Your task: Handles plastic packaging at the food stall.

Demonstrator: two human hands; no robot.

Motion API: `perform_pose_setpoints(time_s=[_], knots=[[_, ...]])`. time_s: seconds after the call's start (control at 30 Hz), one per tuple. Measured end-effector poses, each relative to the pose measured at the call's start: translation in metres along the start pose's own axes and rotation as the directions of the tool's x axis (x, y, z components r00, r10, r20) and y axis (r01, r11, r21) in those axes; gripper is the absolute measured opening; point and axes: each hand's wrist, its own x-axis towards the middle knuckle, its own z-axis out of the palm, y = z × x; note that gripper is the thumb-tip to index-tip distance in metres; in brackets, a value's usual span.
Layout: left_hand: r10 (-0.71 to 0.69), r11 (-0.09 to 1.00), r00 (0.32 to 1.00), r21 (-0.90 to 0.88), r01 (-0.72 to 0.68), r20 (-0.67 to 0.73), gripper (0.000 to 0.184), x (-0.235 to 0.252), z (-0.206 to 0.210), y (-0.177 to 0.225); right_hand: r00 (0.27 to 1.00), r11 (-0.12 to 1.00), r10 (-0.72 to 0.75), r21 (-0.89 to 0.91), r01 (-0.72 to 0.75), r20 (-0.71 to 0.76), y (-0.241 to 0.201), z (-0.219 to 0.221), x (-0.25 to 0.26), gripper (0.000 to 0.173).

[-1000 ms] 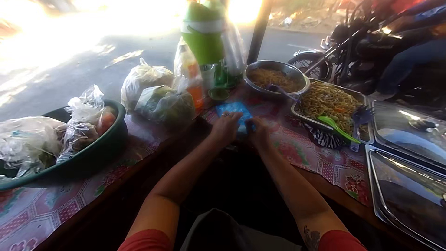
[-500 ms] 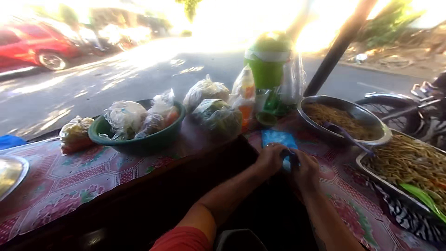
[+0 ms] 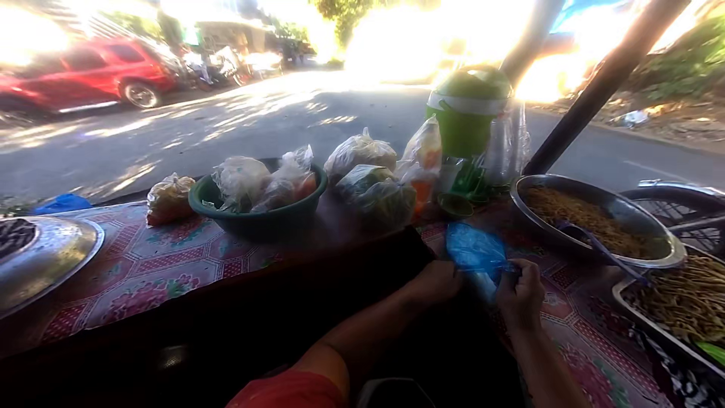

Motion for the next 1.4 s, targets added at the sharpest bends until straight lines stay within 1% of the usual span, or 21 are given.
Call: perform_pose_setpoints(time_s=[0.07,0.13,0.2,0.27,0.3,0.37,0.4,0.43,0.5,0.57,0.6,0.63,0.67,0.73,0.8,0.87,0.9,0.97,1.03,1.23,1.4], knots=[[0.106,0.975,0.975,-0.174,-0.141,-0.193,0.033,0.010,-0.001,0.008,1.000,0.999,0.009,0.053,-0.010,0.025,-0.004,0.001,-0.003,0.029],[0.253,0.919,0.905,-0.206,-0.335,-0.342,0.030,0.026,-0.005,0.032,0.993,0.984,0.075,0.154,-0.089,0.096,-0.005,0.000,-0.002,0.036],[0.409,0.885,0.861,-0.099,-0.455,-0.302,0.029,0.036,-0.010,0.067,0.983,0.922,0.130,0.349,-0.167,0.129,-0.002,0.002,-0.002,0.041],[0.581,0.814,0.798,0.090,-0.574,-0.160,0.029,0.043,-0.001,0.091,0.960,0.753,0.221,0.594,-0.282,0.175,-0.007,-0.003,0.001,0.037],[0.667,0.739,0.741,0.199,-0.643,-0.080,0.028,0.048,0.008,0.093,0.899,0.611,0.357,0.665,-0.429,0.252,-0.019,-0.013,0.006,0.032],[0.741,0.601,0.666,0.358,-0.715,0.085,0.030,0.052,0.024,0.083,0.619,0.276,0.650,0.622,-0.732,0.440,-0.050,-0.034,0.027,0.027],[0.748,0.579,0.657,0.385,-0.718,0.100,0.030,0.050,0.027,0.073,0.531,0.229,0.701,0.554,-0.800,0.477,-0.051,-0.035,0.032,0.024],[0.729,0.602,0.679,0.392,-0.695,0.085,0.032,0.047,0.028,0.062,0.526,0.289,0.685,0.474,-0.832,0.505,-0.044,-0.034,0.033,0.021],[0.651,0.705,0.759,0.378,-0.600,-0.007,0.035,0.041,0.028,0.040,0.579,0.541,0.661,0.232,-0.809,0.477,-0.017,-0.034,0.029,0.025],[0.559,0.787,0.821,0.388,-0.479,-0.120,0.036,0.038,0.030,0.019,0.540,0.568,0.741,0.055,-0.821,0.399,-0.007,-0.039,0.031,0.045],[0.536,0.809,0.825,0.387,-0.442,-0.178,0.034,0.036,0.031,0.012,0.562,0.590,0.752,0.028,-0.807,0.345,-0.002,-0.040,0.030,0.059],[0.539,0.815,0.810,0.385,-0.433,-0.231,0.030,0.034,0.030,0.005,0.632,0.656,0.725,0.002,-0.754,0.273,0.001,-0.040,0.027,0.072],[0.559,0.809,0.787,0.380,-0.448,-0.262,0.026,0.032,0.028,0.001,0.755,0.771,0.629,-0.029,-0.636,0.184,0.006,-0.037,0.021,0.083],[0.633,0.760,0.731,0.384,-0.524,-0.255,0.021,0.028,0.024,-0.005,0.968,0.964,0.250,-0.100,-0.248,0.010,0.016,-0.026,0.009,0.093],[0.646,0.724,0.749,0.431,-0.539,-0.149,0.020,0.024,0.019,-0.009,1.000,0.990,-0.018,-0.143,0.018,-0.002,0.013,-0.023,0.004,0.069],[0.602,0.710,0.798,0.485,-0.511,-0.039,0.015,0.022,0.012,-0.007,0.993,0.978,-0.113,-0.174,0.118,0.037,0.009,-0.023,0.001,0.022],[0.598,0.698,0.801,0.498,-0.515,-0.009,0.013,0.022,0.009,-0.008,0.991,0.971,-0.111,-0.204,0.125,0.079,0.008,-0.025,-0.001,0.012],[0.651,0.676,0.758,0.481,-0.558,-0.036,0.015,0.022,0.008,-0.013,0.977,0.974,-0.046,-0.206,0.091,0.209,0.007,-0.029,-0.001,0.009],[0.674,0.696,0.730,0.424,-0.579,-0.110,0.018,0.020,0.009,-0.009,0.958,0.989,-0.038,-0.127,0.077,0.285,0.009,-0.029,0.000,0.019],[0.580,0.815,0.780,0.176,-0.553,-0.235,0.011,0.027,0.019,-0.001,0.968,0.986,-0.133,-0.067,0.150,0.215,0.015,-0.022,-0.003,0.021],[0.594,0.805,0.726,0.249,-0.539,-0.348,0.009,0.028,0.037,0.012,0.994,0.993,-0.069,-0.095,0.077,0.087,0.009,-0.020,-0.003,0.021]])
